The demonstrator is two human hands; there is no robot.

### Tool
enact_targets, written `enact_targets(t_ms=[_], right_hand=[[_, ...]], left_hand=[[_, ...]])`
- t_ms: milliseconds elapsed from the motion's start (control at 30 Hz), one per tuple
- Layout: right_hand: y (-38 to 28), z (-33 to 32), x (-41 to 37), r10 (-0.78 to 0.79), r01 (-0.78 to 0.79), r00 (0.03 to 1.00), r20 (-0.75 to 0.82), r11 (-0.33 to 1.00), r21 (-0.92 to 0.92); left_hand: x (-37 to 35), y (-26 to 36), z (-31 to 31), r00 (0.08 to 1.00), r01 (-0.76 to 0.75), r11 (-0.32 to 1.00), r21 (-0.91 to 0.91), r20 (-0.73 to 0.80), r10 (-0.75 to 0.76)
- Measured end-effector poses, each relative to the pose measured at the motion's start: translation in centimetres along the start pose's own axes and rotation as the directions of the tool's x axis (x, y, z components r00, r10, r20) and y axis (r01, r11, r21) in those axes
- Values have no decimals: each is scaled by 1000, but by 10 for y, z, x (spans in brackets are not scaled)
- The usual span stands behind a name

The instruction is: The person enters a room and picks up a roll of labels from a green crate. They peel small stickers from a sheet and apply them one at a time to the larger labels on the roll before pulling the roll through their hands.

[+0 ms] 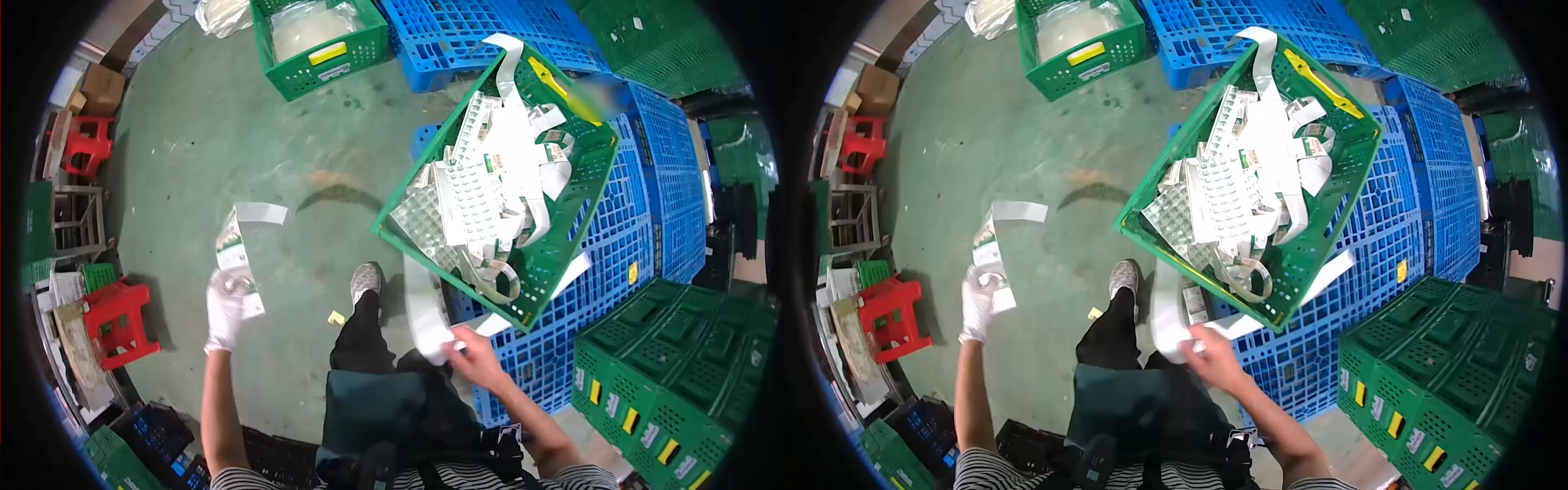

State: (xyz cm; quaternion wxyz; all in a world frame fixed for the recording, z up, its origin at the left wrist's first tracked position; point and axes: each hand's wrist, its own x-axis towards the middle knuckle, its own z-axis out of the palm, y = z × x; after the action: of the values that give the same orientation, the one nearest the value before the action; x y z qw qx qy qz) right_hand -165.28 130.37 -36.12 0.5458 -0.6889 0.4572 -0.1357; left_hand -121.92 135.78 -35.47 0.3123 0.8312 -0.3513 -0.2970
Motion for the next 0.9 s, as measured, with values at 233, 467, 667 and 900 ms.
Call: enact_targets(t_ms=[233, 467, 667, 900], right_hand=[[-277, 17, -21, -565, 395, 741, 362, 803, 446], [-422, 51, -60, -793, 389, 467, 390, 581, 715], [-430, 82, -47, -658, 394, 650, 379, 719, 573], [-396, 113, -23, -268, 180, 867, 419, 954, 238]], left_hand=[[-166, 88, -20, 995, -90, 951, 296, 61, 75], [-189, 173, -75, 876, -408, 911, 54, -256, 408], [-139, 125, -174, 951, 103, 854, -510, -202, -235], [-119, 242, -350, 754, -533, 782, -323, -601, 266]])
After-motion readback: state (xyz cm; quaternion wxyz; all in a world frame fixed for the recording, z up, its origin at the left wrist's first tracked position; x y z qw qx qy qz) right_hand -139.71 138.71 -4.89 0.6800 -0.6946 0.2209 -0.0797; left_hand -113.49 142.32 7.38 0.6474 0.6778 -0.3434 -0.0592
